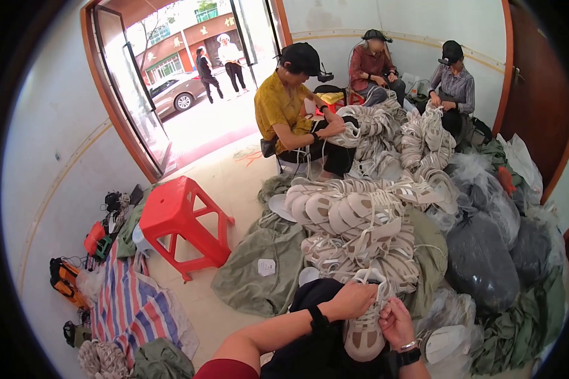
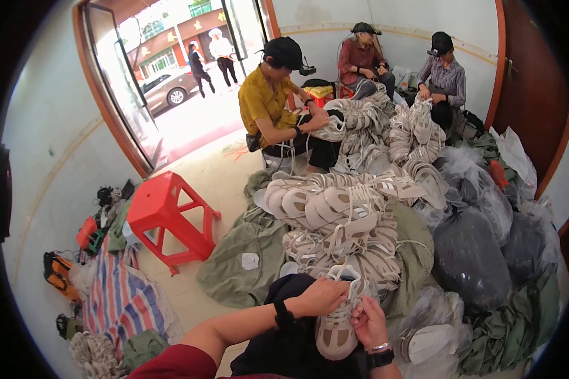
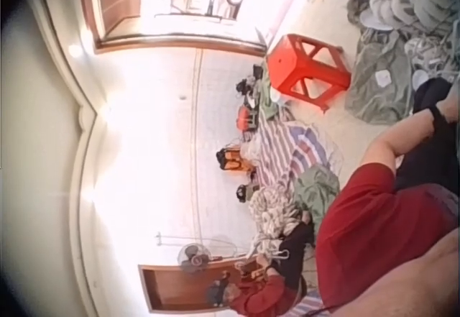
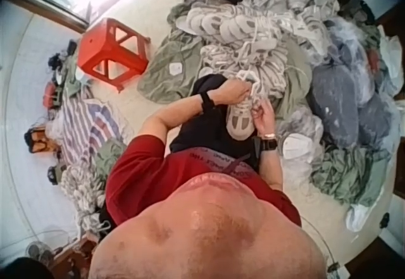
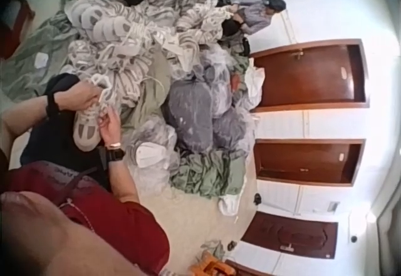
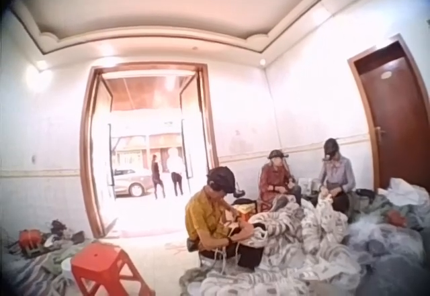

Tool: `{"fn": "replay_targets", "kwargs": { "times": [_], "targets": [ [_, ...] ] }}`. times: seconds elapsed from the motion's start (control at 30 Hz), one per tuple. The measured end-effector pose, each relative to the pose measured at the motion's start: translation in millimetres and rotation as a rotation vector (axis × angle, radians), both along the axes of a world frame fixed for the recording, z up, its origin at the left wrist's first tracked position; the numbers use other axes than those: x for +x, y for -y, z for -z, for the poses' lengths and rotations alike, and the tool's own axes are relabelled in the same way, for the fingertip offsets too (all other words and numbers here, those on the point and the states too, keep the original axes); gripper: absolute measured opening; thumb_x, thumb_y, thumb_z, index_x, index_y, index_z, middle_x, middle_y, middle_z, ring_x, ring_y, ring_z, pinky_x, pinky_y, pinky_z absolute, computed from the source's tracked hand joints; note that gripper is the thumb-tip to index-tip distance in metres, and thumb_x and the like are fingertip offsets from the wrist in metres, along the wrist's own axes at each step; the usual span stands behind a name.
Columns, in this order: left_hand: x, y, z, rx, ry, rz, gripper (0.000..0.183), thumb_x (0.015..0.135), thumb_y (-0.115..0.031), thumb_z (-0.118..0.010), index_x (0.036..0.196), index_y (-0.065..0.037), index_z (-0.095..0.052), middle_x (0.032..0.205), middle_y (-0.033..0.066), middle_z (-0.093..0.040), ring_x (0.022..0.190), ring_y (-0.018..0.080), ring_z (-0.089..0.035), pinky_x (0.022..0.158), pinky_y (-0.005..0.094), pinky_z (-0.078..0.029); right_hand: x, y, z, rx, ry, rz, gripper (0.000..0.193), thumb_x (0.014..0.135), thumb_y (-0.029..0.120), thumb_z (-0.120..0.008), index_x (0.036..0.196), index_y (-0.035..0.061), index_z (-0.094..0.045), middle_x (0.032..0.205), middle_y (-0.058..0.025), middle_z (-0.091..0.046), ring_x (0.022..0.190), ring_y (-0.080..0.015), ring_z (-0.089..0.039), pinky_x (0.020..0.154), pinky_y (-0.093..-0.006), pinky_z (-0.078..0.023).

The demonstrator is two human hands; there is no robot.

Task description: Inserting and arranging laces into new athletic shoes.

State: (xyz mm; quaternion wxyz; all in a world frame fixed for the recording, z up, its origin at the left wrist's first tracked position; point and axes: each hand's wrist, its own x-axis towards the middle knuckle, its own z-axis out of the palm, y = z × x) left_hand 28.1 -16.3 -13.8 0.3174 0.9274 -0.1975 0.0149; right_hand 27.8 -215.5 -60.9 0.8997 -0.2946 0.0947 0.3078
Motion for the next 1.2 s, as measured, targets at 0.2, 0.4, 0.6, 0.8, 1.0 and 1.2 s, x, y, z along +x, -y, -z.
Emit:
{"fn": "replay_targets", "kwargs": {
  "times": [0.2,0.4,0.6,0.8,1.0,1.2],
  "targets": [
    [0,-10,-2,-0.232,-0.109,0.063,0.012,0.08,-0.015,-0.064,0.086,-0.006,-0.059,0.075,0.0122,-0.062,0.07,0.0302,-0.062,0.064,0.0386,-0.047,-4,-1,-7,-0.134,0.081,-0.048,0.012,0.097,0.019,-0.055,0.104,0.0101,-0.054,0.073,-0.0014,-0.057,0.056,-0.0114,-0.053,0.048,-0.0245,-0.04],
    [12,-11,7,-0.234,-0.064,0.114,0.012,0.077,-0.015,-0.067,0.084,-0.005,-0.065,0.079,0.0133,-0.064,0.072,0.0278,-0.064,0.065,0.0357,-0.049,-5,-1,-13,-0.245,0.06,-0.013,0.012,0.096,0.02,-0.057,0.101,0.0092,-0.055,0.073,-0.0015,-0.058,0.054,-0.0088,-0.052,0.046,-0.0221,-0.039],
    [14,-14,-21,-0.05,0.123,0.029,0.015,0.083,-0.015,-0.061,0.075,-0.002,-0.059,0.07,0.0156,-0.059,0.068,0.0357,-0.059,0.061,0.0435,-0.044,3,-14,-14,-0.059,0.065,0.001,0.015,0.098,0.019,-0.054,0.106,0.0076,-0.055,0.084,-0.004,-0.062,0.068,-0.0113,-0.06,0.052,-0.023,-0.047],
    [12,-8,-21,0.157,0.288,-0.035,0.014,0.084,-0.014,-0.06,0.076,-0.004,-0.056,0.07,0.013,-0.055,0.073,0.0342,-0.056,0.07,0.0443,-0.041,-1,-8,-14,-0.043,0.02,0.05,0.016,0.099,0.018,-0.051,0.107,0.0047,-0.053,0.095,-0.008,-0.065,0.086,-0.017,-0.067,0.07,-0.0274,-0.058],
    [10,-29,-5,0.102,0.217,-0.217,0.024,0.091,-0.019,-0.056,0.074,-0.003,-0.055,0.072,0.0121,-0.057,0.068,0.03,-0.055,0.064,0.0417,-0.042,-20,-17,-13,-0.108,0.02,0.296,0.012,0.096,0.008,-0.049,0.106,0.0029,-0.053,0.099,-0.009,-0.063,0.091,-0.0182,-0.066,0.071,-0.032,-0.059],
    [22,-45,4,-0.648,-0.387,-0.544,0.036,0.1,-0.029,-0.048,0.075,-0.005,-0.057,0.071,-0.0025,-0.053,0.067,0.0072,-0.047,0.063,0.0237,-0.036,-21,-19,-10,-0.119,0.051,0.335,0.012,0.094,0.005,-0.049,0.103,0.002,-0.056,0.098,-0.0081,-0.061,0.094,-0.0167,-0.063,0.075,-0.0314,-0.058]
  ]
}}
